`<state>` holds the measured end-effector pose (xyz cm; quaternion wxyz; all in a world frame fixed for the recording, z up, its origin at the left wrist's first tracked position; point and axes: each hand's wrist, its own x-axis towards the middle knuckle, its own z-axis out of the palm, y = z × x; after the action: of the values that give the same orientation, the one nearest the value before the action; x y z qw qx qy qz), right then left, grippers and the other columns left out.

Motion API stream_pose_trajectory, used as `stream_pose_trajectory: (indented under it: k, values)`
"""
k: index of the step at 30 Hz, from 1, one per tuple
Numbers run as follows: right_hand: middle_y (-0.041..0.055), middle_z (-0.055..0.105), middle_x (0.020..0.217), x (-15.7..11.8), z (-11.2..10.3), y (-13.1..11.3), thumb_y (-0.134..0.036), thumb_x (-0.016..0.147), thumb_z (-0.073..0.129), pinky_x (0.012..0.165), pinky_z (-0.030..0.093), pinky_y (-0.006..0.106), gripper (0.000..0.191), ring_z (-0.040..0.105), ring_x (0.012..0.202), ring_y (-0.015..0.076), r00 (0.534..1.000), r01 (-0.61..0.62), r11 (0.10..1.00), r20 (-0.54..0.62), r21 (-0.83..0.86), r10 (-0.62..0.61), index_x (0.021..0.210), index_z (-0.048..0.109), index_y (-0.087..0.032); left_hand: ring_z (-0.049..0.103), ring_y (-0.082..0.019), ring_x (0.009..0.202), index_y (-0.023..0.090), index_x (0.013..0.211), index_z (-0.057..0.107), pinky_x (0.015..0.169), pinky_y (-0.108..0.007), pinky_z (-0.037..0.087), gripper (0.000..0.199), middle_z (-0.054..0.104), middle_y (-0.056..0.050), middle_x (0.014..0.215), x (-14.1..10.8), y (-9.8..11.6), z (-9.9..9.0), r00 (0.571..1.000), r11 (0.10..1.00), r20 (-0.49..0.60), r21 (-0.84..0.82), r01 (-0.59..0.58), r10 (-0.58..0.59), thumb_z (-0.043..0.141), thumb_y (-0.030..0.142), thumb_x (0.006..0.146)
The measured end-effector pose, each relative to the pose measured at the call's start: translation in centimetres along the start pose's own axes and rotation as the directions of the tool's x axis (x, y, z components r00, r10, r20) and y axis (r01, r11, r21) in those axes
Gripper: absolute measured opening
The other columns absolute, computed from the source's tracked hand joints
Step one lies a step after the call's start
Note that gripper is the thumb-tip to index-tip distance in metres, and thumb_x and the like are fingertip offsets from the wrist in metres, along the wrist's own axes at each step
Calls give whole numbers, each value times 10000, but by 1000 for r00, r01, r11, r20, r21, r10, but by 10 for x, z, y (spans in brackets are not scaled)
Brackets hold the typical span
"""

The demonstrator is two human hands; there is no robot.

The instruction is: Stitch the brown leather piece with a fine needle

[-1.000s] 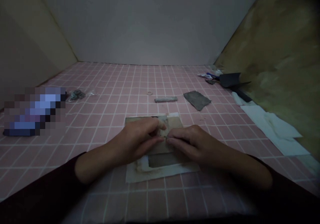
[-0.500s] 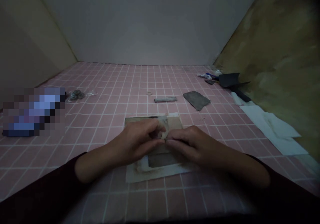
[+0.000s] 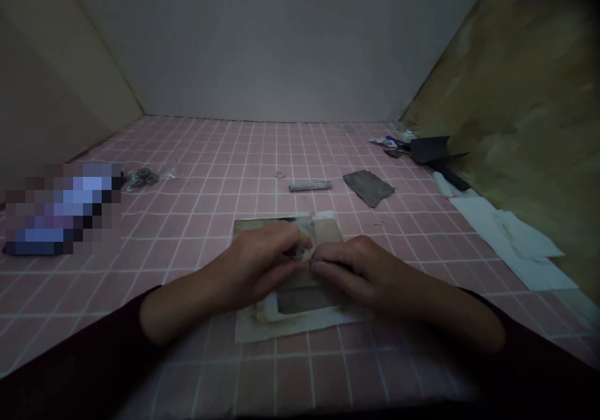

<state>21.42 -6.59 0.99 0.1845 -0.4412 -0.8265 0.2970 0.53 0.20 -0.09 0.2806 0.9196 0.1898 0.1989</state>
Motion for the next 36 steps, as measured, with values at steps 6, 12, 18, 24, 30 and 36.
stream_pose_trajectory:
  k: [6, 12, 18, 24, 30, 36]
  values:
    - [-6, 521, 706, -3, 7, 4, -147, 905, 450, 602, 322, 241, 137, 491, 639, 109, 993, -43, 980, -117, -195, 20, 792, 527, -153, 533, -86, 613, 152, 845, 561, 533, -182, 392, 195, 561, 29, 685, 3, 3, -6, 987, 959, 12, -236, 158, -160, 550, 341, 893]
    - [-41, 474, 637, -1, 4, 0, -162, 935, 437, 572, 302, 222, 204, 448, 574, 78, 1000, 4, 998, -30, -70, -6, 741, 499, -162, 556, -104, 684, 145, 894, 568, 611, -209, 416, 159, 591, 14, 744, 1, 1, -3, 994, 986, 16, -129, 105, -104, 594, 301, 870]
    - [-40, 475, 637, -1, 3, 1, -176, 939, 436, 576, 305, 223, 211, 447, 577, 79, 998, 6, 998, -57, -67, -10, 738, 500, -163, 554, -108, 710, 148, 939, 560, 632, -214, 425, 121, 586, 5, 781, 1, 3, -2, 998, 990, 2, -122, 67, -67, 571, 254, 880]
    - [-24, 485, 675, -2, 8, 2, -152, 912, 440, 583, 305, 236, 165, 457, 608, 95, 997, -33, 987, -71, -158, 22, 754, 485, -161, 538, -91, 624, 152, 879, 570, 557, -190, 403, 178, 575, 27, 693, 2, 2, -4, 989, 969, 38, -195, 149, -144, 564, 329, 889]
    - [-47, 461, 627, 0, -2, -1, -190, 955, 420, 572, 321, 206, 254, 449, 580, 72, 999, -9, 996, 34, 88, 6, 712, 493, -163, 563, -112, 741, 152, 939, 544, 662, -222, 431, 93, 597, -1, 820, 0, 2, -2, 1000, 998, -30, -66, 2, -4, 569, 218, 878]
    - [-6, 495, 693, -2, 8, 3, -147, 905, 434, 587, 311, 243, 151, 471, 626, 107, 993, -38, 983, -119, -179, 16, 773, 508, -149, 537, -87, 610, 155, 872, 565, 538, -183, 398, 179, 564, 30, 681, 2, 4, -5, 989, 966, 27, -211, 150, -148, 555, 332, 895]
